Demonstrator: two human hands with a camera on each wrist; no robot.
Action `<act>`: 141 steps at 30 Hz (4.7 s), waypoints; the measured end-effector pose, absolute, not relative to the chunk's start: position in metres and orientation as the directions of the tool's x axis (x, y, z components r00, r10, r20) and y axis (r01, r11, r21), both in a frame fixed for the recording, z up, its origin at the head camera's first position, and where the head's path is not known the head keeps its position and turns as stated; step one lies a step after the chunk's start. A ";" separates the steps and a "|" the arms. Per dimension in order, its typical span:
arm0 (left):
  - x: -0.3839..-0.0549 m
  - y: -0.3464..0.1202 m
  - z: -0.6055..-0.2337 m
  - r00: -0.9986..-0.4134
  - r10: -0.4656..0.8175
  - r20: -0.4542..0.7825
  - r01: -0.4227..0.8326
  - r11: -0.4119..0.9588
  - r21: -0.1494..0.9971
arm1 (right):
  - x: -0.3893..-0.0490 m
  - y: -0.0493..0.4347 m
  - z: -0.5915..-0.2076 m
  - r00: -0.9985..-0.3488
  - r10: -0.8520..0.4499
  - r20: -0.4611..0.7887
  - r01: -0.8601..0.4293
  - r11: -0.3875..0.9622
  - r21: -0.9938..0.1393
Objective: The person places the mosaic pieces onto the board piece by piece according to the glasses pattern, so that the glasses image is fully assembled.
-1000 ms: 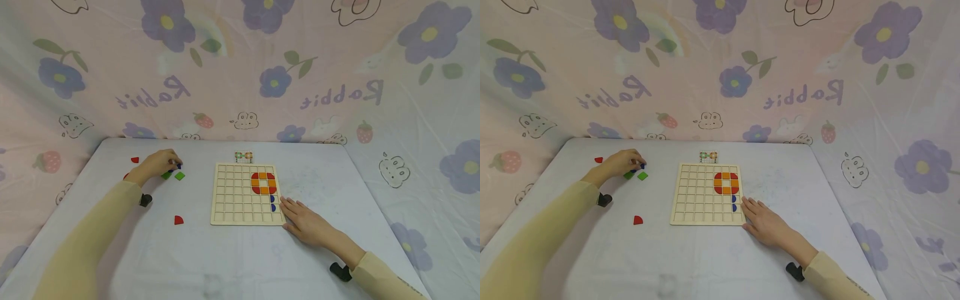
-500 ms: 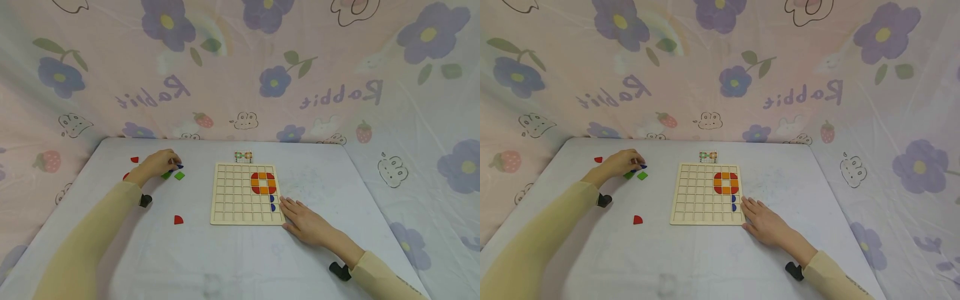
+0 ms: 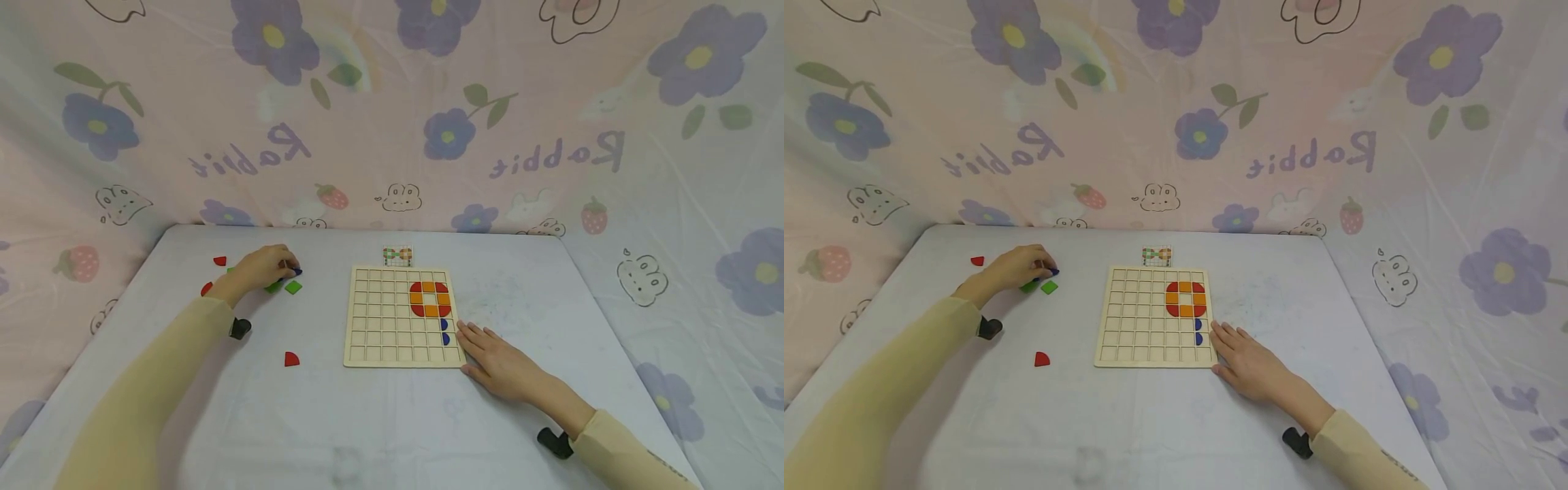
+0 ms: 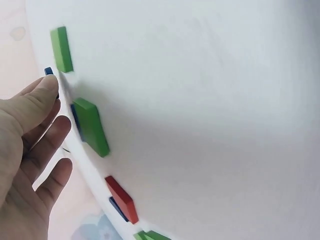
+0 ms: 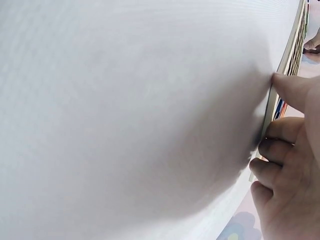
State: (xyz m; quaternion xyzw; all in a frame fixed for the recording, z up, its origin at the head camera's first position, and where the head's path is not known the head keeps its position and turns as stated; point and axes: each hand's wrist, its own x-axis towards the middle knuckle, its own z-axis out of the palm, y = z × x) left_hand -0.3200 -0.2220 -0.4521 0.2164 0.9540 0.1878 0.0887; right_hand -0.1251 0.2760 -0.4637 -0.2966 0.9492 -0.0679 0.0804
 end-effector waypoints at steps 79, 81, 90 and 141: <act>-0.212 0.039 -0.456 -0.282 0.959 -0.016 0.942 0.280 0.188 | -0.124 0.276 -0.466 -0.801 -0.595 -0.064 -0.582 0.800 -0.148; -0.212 0.039 -0.457 -0.286 0.958 -0.017 0.939 0.284 0.193 | -0.124 0.277 -0.466 -0.801 -0.596 -0.062 -0.583 0.799 -0.150; -0.214 0.036 -0.456 -0.312 0.949 -0.043 0.921 0.313 0.230 | -0.125 0.276 -0.466 -0.801 -0.595 -0.071 -0.581 0.800 -0.147; -0.221 0.022 -0.446 -0.427 0.904 -0.016 0.851 0.408 0.329 | -0.126 0.273 -0.464 -0.814 -0.573 -0.091 -0.556 0.815 -0.165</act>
